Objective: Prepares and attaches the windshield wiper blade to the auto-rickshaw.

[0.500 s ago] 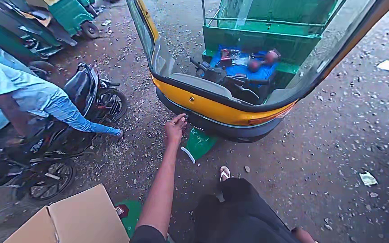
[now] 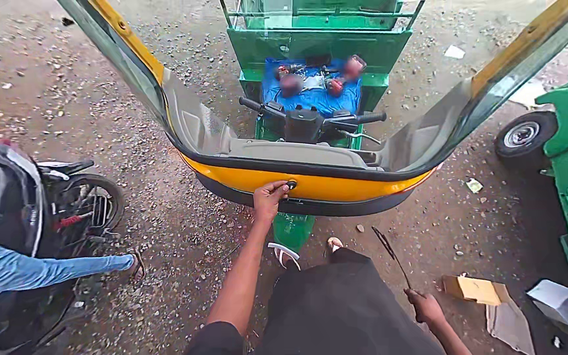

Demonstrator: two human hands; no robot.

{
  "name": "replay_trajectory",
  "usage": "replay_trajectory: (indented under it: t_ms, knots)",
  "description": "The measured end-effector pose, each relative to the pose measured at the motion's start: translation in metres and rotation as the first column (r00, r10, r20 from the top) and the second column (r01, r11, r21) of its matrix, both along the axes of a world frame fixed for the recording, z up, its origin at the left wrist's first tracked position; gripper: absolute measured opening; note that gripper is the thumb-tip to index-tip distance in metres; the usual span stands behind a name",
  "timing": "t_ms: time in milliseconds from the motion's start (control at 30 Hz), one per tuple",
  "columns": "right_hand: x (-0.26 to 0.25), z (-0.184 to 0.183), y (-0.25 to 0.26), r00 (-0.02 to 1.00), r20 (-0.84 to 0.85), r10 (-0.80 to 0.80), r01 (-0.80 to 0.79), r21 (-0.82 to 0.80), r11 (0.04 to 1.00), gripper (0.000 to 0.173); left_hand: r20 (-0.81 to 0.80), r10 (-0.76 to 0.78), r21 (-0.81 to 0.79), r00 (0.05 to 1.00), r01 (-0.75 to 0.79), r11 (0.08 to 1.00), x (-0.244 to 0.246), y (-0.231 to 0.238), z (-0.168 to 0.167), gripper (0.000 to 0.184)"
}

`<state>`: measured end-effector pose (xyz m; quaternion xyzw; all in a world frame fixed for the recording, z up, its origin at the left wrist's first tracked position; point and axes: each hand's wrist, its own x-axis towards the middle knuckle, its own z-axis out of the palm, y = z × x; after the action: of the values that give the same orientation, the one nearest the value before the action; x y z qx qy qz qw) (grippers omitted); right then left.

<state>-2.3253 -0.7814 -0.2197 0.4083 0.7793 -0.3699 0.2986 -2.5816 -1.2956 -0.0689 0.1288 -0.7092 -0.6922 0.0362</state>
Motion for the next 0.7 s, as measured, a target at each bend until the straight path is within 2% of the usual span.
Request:
replay_trajectory:
  t_ms: [100,167,300,433,533,633,700]
  knots:
    - [0.054,-0.011,-0.055,0.956,0.013,-0.295,0.294,0.022,0.955,0.033,-0.019,-0.028,-0.093,0.999,0.026,0.995,-0.011,-0.001,0.004,0.015]
    - [0.087,-0.011,-0.082,0.909,0.050,-0.413,0.410,0.062,0.910,0.030,-0.036,-0.066,-0.227,0.997,0.057,0.972,-0.012,-0.001,0.006,0.011]
    - [0.111,-0.003,-0.113,0.859,0.154,-0.489,0.473,0.127,0.872,0.029,-0.156,-0.180,-0.509,0.971,0.077,0.857,-0.020,-0.005,0.009,0.009]
    - [0.109,0.000,-0.109,0.857,0.174,-0.485,0.476,0.091,0.875,0.026,-0.241,-0.132,-0.609,0.961,-0.044,0.792,-0.013,-0.007,-0.004,0.009]
    - [0.072,0.004,-0.101,0.893,0.151,-0.424,0.416,0.077,0.906,0.028,-0.253,-0.052,-0.545,0.966,-0.098,0.833,-0.011,0.000,-0.012,0.008]
    - [0.040,-0.002,-0.081,0.917,0.116,-0.383,0.379,0.053,0.924,0.031,-0.136,0.015,-0.249,0.991,-0.049,0.967,-0.004,0.009,-0.012,0.010]
    - [0.005,-0.006,-0.070,0.932,0.083,-0.354,0.353,0.025,0.935,0.032,-0.099,0.058,-0.085,0.993,-0.066,0.994,-0.007,0.007,-0.010,0.015]
